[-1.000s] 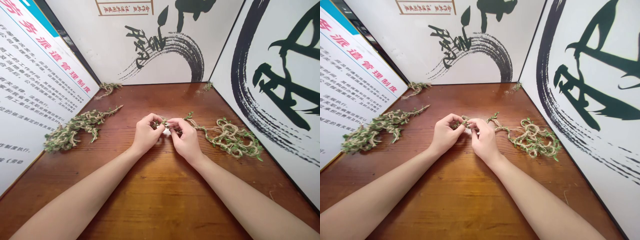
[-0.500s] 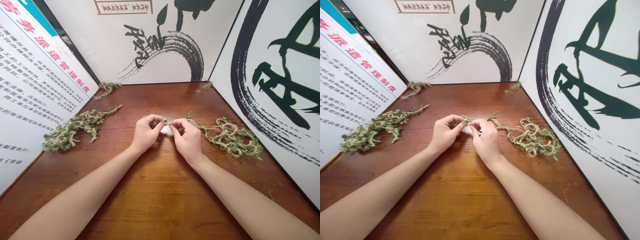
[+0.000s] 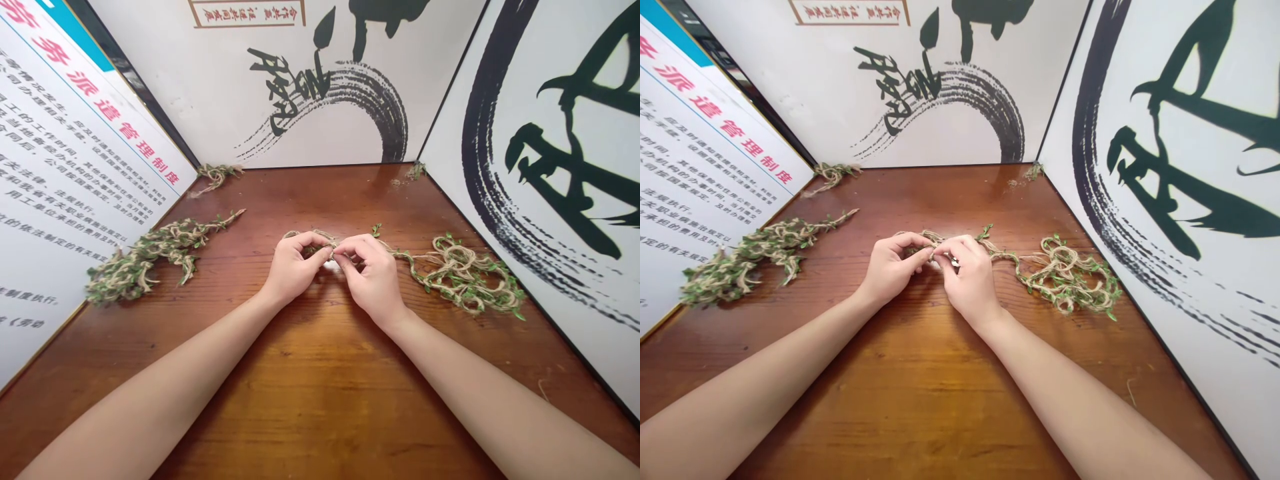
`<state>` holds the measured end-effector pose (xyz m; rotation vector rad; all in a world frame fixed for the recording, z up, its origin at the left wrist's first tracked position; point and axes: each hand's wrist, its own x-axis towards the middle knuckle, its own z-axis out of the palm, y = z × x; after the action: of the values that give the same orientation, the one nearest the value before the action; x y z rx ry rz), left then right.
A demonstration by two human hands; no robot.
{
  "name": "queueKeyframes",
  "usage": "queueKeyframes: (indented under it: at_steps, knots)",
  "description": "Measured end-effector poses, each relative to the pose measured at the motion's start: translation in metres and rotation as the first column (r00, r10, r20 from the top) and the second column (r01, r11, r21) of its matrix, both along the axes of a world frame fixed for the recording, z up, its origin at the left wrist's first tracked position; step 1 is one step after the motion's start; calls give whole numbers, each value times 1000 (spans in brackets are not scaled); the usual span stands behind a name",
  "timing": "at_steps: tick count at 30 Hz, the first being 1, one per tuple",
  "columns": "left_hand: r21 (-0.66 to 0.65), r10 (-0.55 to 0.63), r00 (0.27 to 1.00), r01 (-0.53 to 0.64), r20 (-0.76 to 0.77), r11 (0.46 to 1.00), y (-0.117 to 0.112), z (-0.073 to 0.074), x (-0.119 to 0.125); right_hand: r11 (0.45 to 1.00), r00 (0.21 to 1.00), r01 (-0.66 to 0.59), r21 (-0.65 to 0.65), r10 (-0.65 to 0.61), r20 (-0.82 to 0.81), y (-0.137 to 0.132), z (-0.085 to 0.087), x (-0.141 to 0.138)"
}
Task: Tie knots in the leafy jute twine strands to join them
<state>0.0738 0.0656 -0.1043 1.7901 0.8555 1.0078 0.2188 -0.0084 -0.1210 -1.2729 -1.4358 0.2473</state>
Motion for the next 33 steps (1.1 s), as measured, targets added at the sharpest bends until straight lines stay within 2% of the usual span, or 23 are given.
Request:
queueKeyframes:
  at_steps: [4, 10, 15, 18, 23, 33]
  knots:
    - [-7, -37, 999, 37, 12, 999, 0, 2, -1, 999, 998, -42, -17, 42, -41, 2, -2, 1]
    - [-71, -84, 995, 88, 57, 994, 1, 1, -2, 998, 993, -37, -53, 30, -116, 2, -3, 1]
    - [-75, -118, 992, 121, 43, 990, 0, 2, -3, 991, 985, -30, -127, 8, -171, 1, -1, 0]
    - [-60, -101, 995, 101, 8, 993, -1, 2, -4, 983, 973, -30, -181, -12, -229, 1, 2, -1]
    - [-34, -68, 998, 67, -10, 997, -3, 1, -2, 980, 960, -54, -193, -3, -282, 2, 5, -2]
    - [75, -59, 995, 66, -84, 995, -4, -3, -2, 974, 952, -63, -220, -7, -305, 5, -1, -1]
